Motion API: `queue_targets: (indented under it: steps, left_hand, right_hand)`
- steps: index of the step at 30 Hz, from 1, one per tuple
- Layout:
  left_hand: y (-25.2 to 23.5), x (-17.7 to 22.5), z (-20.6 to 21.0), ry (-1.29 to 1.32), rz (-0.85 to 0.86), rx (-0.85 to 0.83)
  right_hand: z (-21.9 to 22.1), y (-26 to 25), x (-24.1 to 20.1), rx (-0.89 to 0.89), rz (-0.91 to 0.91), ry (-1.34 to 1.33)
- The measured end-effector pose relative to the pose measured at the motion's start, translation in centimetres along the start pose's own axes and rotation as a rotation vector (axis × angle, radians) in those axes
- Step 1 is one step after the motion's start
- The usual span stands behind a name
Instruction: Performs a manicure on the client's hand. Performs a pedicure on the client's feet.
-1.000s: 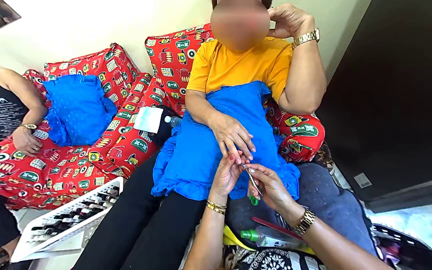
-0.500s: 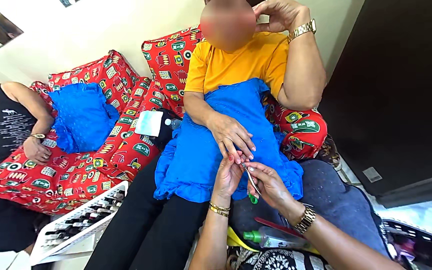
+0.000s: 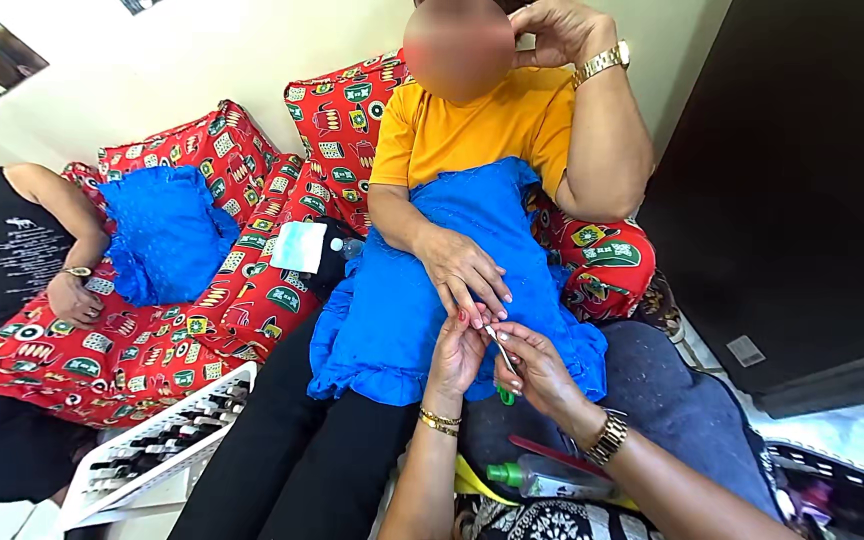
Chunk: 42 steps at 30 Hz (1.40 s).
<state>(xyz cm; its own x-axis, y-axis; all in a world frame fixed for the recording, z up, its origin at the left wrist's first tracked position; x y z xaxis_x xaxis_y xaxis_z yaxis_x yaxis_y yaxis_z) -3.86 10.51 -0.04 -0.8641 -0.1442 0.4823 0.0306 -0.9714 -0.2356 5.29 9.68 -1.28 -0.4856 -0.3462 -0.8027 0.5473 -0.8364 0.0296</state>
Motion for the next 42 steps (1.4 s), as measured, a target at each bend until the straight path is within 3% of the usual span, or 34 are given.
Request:
queue_targets:
  steps: [9, 15, 21, 31, 36, 42]
  left_hand:
    - [0.0, 0.0, 0.3, 0.001, 0.006, -0.042]
    - [0.0, 0.0, 0.1, 0.001, 0.005, -0.023]
    - [0.1, 0.0, 0.0, -0.018, 0.005, 0.018]
    - [0.1, 0.0, -0.1, -0.026, 0.003, -0.001]
    - [0.2, 0.0, -0.2, -0.005, -0.006, 0.011]
    - [0.1, 0.0, 0.0, -0.012, -0.008, -0.010]
  right_hand:
    - [-0.3, 0.0, -0.9, -0.036, -0.091, 0.113]
    - [-0.4, -0.2, -0.9, -0.012, -0.070, 0.127]
    - [-0.4, -0.4, -0.6, -0.108, -0.048, 0.102]
    - [-0.5, -0.5, -1.0, -0.038, -0.047, 0.116]
    - [-0.3, -0.5, -0.5, -0.154, 0.011, 0.073]
    - [-0.6, -0.7, -0.8, -0.155, 0.000, 0.126]
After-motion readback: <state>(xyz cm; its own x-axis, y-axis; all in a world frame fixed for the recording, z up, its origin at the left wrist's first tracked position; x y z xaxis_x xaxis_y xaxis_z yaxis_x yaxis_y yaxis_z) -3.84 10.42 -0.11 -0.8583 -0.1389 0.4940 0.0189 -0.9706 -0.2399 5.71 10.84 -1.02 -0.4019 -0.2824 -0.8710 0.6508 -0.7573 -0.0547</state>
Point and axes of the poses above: each hand's wrist, its own y-axis away from the middle knuckle, its own z-axis out of the palm, x = y × z, the point moved 10 cm from there along -y, towards the middle knuckle, and after that the axes turned 7 degrees about y, right-handed, at the moved point
